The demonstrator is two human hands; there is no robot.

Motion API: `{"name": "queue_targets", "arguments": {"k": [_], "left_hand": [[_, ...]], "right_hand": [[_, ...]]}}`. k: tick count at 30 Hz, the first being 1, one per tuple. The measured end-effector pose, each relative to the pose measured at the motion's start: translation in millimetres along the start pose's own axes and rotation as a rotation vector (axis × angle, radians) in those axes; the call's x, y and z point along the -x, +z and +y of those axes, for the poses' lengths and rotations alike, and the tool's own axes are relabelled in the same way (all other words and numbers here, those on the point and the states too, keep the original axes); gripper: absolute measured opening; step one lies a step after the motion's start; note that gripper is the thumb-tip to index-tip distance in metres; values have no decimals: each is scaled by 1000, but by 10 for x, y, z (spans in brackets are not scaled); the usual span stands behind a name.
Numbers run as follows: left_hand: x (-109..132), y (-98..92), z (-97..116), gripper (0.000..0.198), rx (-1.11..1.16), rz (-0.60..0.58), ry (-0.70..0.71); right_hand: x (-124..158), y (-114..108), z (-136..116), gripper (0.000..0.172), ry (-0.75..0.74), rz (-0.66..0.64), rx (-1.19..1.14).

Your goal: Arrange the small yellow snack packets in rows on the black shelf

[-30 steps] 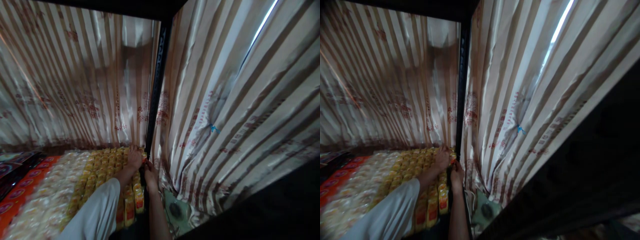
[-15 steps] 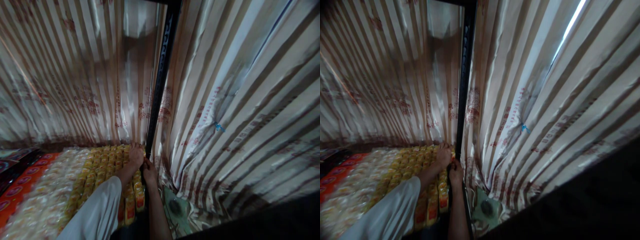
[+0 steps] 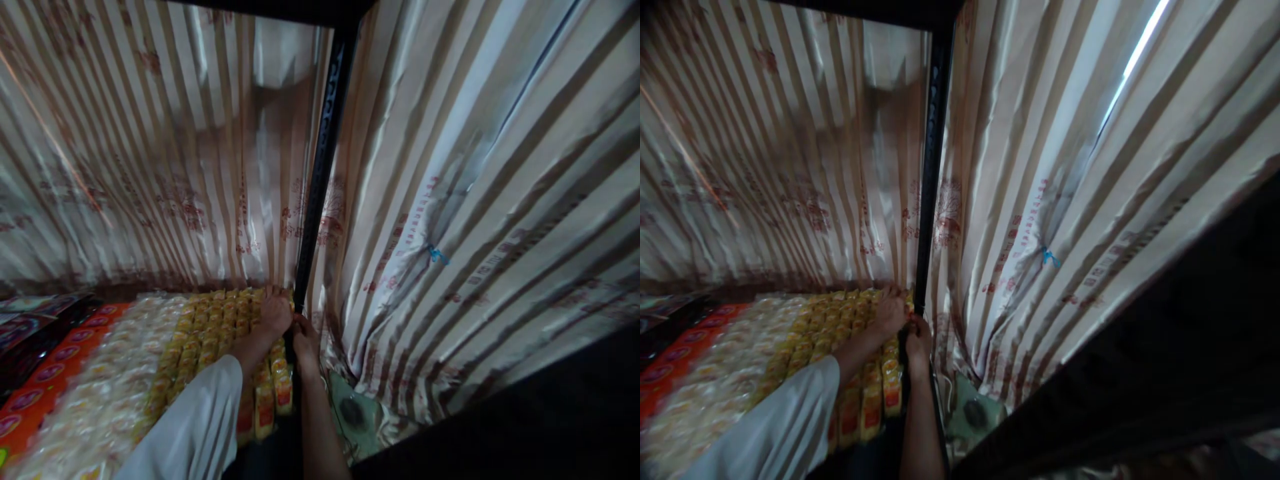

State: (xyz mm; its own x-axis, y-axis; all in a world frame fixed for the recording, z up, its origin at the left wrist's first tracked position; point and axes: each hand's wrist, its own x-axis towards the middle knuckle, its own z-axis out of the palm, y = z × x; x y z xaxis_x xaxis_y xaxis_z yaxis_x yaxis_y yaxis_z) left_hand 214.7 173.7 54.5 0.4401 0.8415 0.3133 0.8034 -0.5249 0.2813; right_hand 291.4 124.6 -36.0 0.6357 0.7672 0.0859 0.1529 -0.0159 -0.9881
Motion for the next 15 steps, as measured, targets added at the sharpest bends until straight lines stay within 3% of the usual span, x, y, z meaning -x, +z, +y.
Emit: {"name": "queue_targets", "arguments": {"k": [7,11,15], "left_hand": [[470,-316,287,25,174,8,38],[963,-532,384,26,349,-28,87],[1569,-662,349,27,500,-69,79]], "right_hand": [[315,-134,-307,36,-35,54,-126],[657,-319,-493,35,-74,72,-161],[1245,-493,-611,31,-121,3,-125]]}}
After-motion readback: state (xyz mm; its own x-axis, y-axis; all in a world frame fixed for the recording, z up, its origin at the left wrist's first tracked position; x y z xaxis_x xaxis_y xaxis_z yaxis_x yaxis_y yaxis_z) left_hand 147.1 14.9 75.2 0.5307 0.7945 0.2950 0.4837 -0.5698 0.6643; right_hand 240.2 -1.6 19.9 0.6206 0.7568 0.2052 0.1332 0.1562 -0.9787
